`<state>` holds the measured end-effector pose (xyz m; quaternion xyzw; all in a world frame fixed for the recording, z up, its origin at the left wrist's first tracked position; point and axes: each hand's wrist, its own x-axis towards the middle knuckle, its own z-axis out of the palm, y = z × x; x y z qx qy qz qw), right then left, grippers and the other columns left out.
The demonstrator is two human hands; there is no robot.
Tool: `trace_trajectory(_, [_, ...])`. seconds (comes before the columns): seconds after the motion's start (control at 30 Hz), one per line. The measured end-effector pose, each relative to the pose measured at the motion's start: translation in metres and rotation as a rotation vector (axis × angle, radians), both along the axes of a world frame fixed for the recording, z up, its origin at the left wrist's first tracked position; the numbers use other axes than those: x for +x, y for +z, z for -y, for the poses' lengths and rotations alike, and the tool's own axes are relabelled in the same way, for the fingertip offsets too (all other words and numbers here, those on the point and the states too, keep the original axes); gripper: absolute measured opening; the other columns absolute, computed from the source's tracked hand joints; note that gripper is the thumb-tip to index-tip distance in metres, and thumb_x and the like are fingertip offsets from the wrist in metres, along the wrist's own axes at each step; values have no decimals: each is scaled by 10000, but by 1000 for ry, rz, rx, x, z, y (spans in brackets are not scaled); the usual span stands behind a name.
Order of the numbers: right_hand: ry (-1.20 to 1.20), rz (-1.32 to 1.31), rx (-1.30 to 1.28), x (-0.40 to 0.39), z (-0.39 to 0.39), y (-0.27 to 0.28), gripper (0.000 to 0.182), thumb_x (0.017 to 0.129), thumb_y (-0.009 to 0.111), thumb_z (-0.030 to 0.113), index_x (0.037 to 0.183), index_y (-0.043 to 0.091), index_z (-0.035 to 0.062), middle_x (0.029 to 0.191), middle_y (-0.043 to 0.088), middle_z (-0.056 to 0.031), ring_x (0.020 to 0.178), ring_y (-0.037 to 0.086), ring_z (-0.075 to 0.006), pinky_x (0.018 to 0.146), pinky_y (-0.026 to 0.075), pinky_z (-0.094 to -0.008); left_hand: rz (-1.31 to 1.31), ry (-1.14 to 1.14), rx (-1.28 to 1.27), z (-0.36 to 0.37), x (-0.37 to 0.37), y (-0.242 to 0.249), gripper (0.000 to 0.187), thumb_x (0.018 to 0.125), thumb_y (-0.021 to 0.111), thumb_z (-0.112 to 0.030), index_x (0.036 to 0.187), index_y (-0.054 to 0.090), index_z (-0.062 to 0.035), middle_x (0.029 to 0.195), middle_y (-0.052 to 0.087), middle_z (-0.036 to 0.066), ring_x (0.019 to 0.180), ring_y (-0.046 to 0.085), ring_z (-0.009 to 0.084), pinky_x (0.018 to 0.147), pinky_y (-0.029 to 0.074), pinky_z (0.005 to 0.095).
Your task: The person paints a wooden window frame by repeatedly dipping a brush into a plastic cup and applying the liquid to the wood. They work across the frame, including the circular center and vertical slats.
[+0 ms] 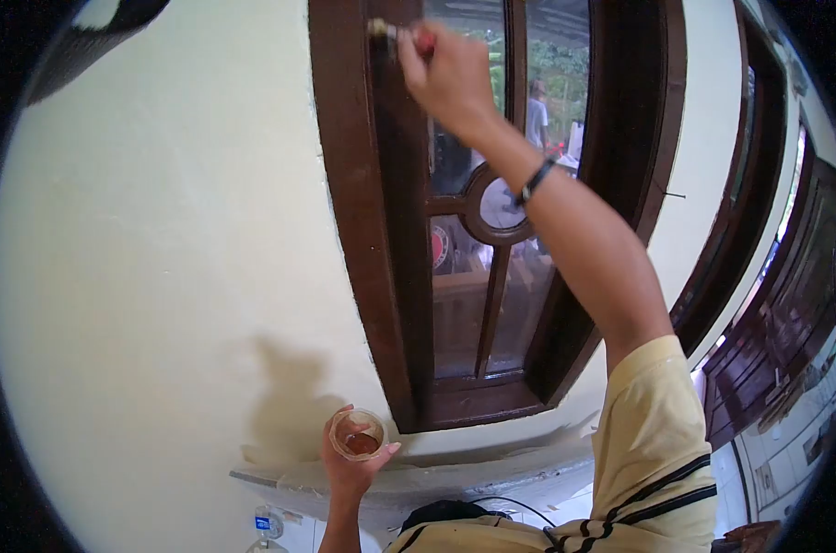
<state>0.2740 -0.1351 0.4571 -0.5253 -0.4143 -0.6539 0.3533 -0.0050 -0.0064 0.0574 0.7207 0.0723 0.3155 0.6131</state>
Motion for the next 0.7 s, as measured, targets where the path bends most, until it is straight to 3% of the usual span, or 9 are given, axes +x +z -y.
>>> trace_trajectory(0.03, [1,-35,-30,-4,3,-24,251,904,672,210,758,628,11,620,587,-168,553,612,-335,532,456,-421,6,-4,24,0,1,0,906,553,969,-93,1320,491,-30,1087,603,67,986,642,157,843,583,299])
trace_trajectory(0.17, [65,-327,-200,-24,20,-104,197,898,670,176,846,688,-13,608,583,-175,539,609,-331,528,452,-408,14,-7,89,-1,-2,3,905,554,971,-100,1318,492,-29,1076,603,64,980,640,151,840,585,298])
trace_trajectory(0.27, [133,-449,-215,-27,27,-110,233,898,670,196,784,679,-7,598,586,-181,535,606,-335,529,452,-413,35,14,144,-5,2,-3,907,552,974,-109,1316,492,-31,1061,603,65,974,641,150,832,586,294])
trace_trajectory(0.43, [-82,-81,-132,-4,20,2,261,891,662,211,725,646,11,636,610,-206,587,634,-375,552,485,-428,-17,1,77,0,-1,6,903,556,977,-137,1313,497,-30,1048,603,67,949,645,164,820,573,304])
trace_trajectory(0.5, [-134,79,-60,2,18,53,97,821,663,113,780,695,32,734,667,-219,731,677,-414,686,557,-462,-37,-11,-11,6,-4,19,896,558,978,-149,1309,504,-29,1042,601,66,942,644,166,818,565,303])
trace_trajectory(0.53, [-130,120,-4,-4,16,72,165,875,652,136,775,660,4,713,643,-230,700,658,-423,637,520,-475,-15,18,61,3,-2,12,893,556,980,-155,1305,508,-30,1040,600,67,931,645,166,808,566,301])
trace_trajectory(0.57, [-125,160,51,-9,14,85,241,928,640,160,771,625,-23,691,618,-241,670,640,-432,588,482,-487,6,47,132,-3,2,-2,891,555,981,-162,1301,513,-31,1038,599,68,920,647,165,799,567,298])
trace_trajectory(0.7, [-116,270,-11,-1,20,93,244,900,660,187,767,638,-17,697,625,-238,674,650,-421,577,487,-466,72,111,317,-3,3,-1,889,545,987,-181,1291,524,-38,1017,609,75,865,651,162,760,574,283])
